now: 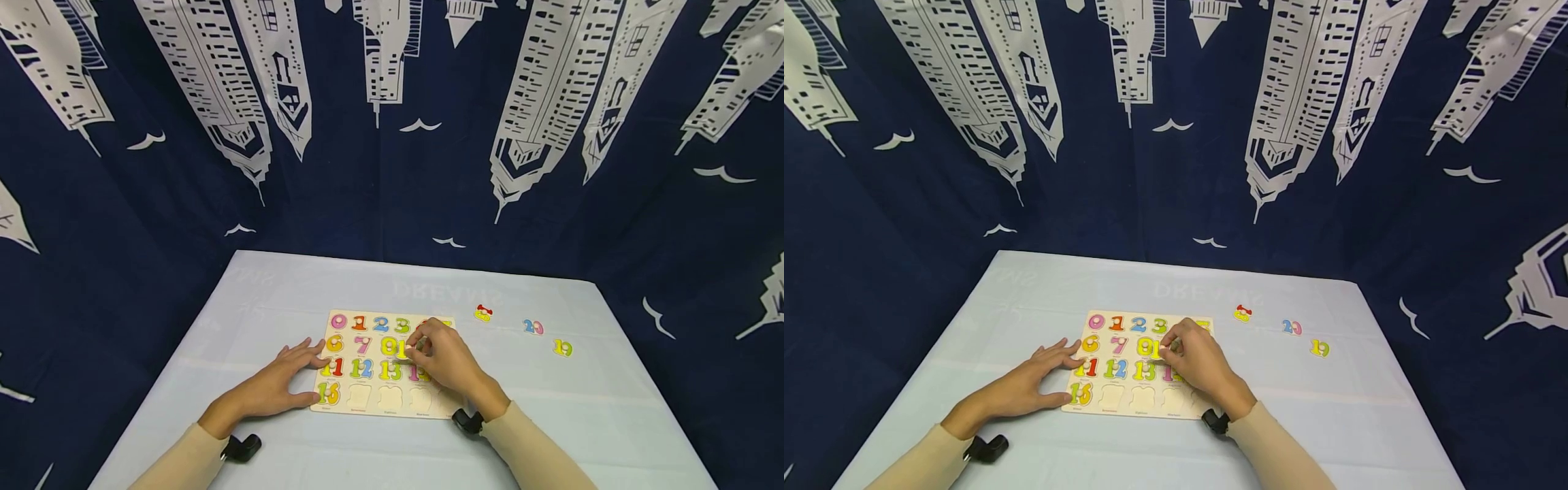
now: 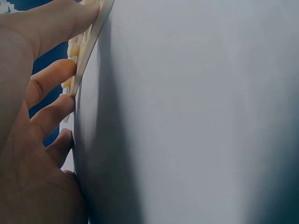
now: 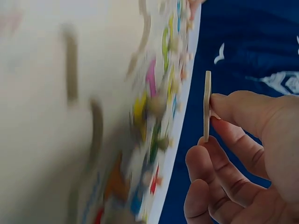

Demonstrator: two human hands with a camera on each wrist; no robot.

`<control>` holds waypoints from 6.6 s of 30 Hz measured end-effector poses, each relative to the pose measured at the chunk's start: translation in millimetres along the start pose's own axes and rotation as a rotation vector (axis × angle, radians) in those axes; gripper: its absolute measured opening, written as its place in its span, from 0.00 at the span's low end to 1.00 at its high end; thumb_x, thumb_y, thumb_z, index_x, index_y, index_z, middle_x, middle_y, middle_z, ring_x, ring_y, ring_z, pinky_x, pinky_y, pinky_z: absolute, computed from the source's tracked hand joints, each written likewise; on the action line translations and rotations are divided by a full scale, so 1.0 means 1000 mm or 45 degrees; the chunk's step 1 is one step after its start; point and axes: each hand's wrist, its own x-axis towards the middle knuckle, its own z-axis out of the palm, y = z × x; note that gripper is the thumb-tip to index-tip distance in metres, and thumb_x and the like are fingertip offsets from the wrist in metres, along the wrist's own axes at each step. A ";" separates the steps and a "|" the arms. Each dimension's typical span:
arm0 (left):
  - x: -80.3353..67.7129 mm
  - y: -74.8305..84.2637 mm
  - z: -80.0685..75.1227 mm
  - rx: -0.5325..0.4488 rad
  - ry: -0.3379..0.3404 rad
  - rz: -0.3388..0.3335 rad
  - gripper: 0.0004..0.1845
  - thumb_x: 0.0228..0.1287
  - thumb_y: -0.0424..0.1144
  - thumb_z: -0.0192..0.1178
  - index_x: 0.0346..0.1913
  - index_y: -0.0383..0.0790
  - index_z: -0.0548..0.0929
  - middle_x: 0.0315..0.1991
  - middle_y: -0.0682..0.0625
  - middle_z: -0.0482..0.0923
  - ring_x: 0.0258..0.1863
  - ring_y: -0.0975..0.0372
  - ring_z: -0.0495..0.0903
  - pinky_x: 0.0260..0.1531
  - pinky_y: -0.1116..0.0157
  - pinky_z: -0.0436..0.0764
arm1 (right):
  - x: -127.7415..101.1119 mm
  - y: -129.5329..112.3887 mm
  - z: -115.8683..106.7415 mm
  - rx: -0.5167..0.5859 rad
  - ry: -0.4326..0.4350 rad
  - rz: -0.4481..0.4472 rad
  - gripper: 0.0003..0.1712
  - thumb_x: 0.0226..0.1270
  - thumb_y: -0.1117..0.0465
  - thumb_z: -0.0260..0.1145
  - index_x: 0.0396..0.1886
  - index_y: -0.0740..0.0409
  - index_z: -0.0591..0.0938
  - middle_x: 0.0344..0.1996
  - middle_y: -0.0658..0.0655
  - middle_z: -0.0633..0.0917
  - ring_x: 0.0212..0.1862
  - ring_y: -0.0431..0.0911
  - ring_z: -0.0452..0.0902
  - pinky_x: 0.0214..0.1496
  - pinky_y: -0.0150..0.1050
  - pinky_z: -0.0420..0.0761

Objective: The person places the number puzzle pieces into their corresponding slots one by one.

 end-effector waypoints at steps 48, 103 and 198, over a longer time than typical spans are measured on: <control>-0.002 0.003 -0.001 -0.012 0.007 0.061 0.30 0.75 0.51 0.80 0.75 0.49 0.87 0.93 0.39 0.65 0.95 0.30 0.55 0.90 0.19 0.46 | -0.017 -0.060 0.067 -0.162 -0.217 -0.221 0.06 0.76 0.54 0.85 0.44 0.46 0.95 0.37 0.45 0.85 0.35 0.31 0.71 0.38 0.26 0.75; 0.002 -0.003 -0.002 -0.035 -0.028 -0.023 0.28 0.73 0.49 0.81 0.72 0.55 0.86 0.95 0.45 0.62 0.97 0.36 0.52 0.94 0.24 0.40 | 0.027 0.158 -0.085 -0.076 0.175 0.500 0.13 0.82 0.53 0.79 0.45 0.60 0.92 0.35 0.57 0.93 0.41 0.49 0.84 0.46 0.40 0.80; -0.004 -0.001 0.003 -0.031 0.003 -0.016 0.33 0.73 0.52 0.82 0.78 0.60 0.82 0.94 0.47 0.65 0.97 0.35 0.52 0.93 0.22 0.42 | -0.091 0.167 -0.136 -0.315 0.378 0.206 0.20 0.72 0.65 0.86 0.60 0.61 0.94 0.51 0.64 0.92 0.40 0.47 0.87 0.40 0.33 0.83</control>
